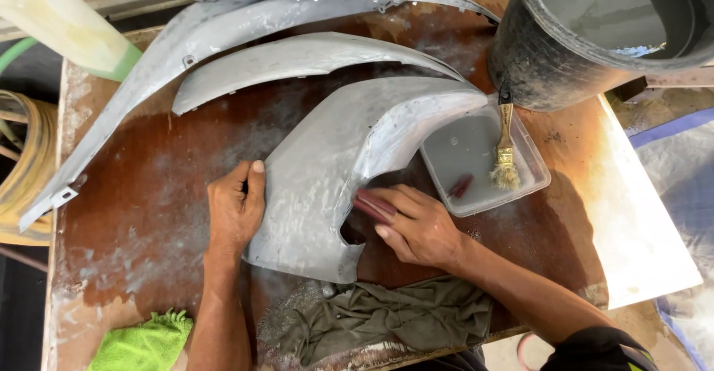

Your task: The person sands the surface of a grey car fender using a sanding block. They hold the fender with one hand and rub the sanding block across the surface with the other, occasionally dipping the block into a container of water.

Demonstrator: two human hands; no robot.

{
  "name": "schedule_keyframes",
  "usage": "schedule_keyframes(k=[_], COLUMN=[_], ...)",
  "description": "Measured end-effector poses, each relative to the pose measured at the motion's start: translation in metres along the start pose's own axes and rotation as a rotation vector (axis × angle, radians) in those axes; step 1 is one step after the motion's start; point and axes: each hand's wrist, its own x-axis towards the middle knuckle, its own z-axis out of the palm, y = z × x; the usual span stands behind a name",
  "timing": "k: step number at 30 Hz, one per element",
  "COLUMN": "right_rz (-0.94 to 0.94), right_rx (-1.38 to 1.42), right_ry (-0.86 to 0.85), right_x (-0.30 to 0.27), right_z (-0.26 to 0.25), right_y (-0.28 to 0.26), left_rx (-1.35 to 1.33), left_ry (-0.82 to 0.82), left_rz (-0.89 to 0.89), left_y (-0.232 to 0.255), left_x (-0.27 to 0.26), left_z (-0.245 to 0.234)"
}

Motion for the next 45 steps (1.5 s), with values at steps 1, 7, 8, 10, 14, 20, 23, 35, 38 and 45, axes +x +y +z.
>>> schedule_keyframes(k=[1, 7, 8, 10, 14, 20, 23, 35, 38, 45], right_rz=[-0.002, 0.118, 0.084, 0.064, 0.010, 0.105, 0.074, 0.114, 0.083, 0.050], right_rx=[-0.003, -0.163, -0.145, -0.130, -0.053, -0.019, 0.092, 0.154, 0.117, 0.144], right_ry=[0.006, -0.029, -0.046, -0.062, -0.126, -0.115, -0.161, -0.159, -0.148, -0.208], right_x=[-0.001, -0.016, -0.027, -0.036, -0.031, -0.023, -0.045, -0.046, -0.050, -0.038], right_z=[0.003, 0.021, 0.028, 0.031, 0.031, 0.027, 0.043, 0.038, 0.039, 0.033], right_y=[0.006, 0.023, 0.029, 0.026, 0.029, 0.027, 0.028, 0.031, 0.039, 0.024], left_rx=[0.002, 0.008, 0.021, 0.031, 0.000, 0.008, 0.012, 0.016, 0.017, 0.009], left_ry=[-0.001, -0.013, -0.007, -0.014, -0.012, 0.008, 0.007, 0.007, 0.010, 0.021], left_rz=[0.007, -0.011, 0.003, 0.015, 0.014, 0.023, 0.014, 0.020, 0.025, 0.024], left_y=[0.002, 0.001, 0.001, 0.002, 0.003, 0.007, 0.008, 0.010, 0.011, 0.011], left_x=[0.000, -0.001, -0.002, -0.003, -0.001, -0.001, -0.003, -0.002, -0.001, -0.002], left_z=[-0.001, -0.001, -0.001, 0.000, 0.001, 0.000, -0.001, -0.003, -0.003, -0.003])
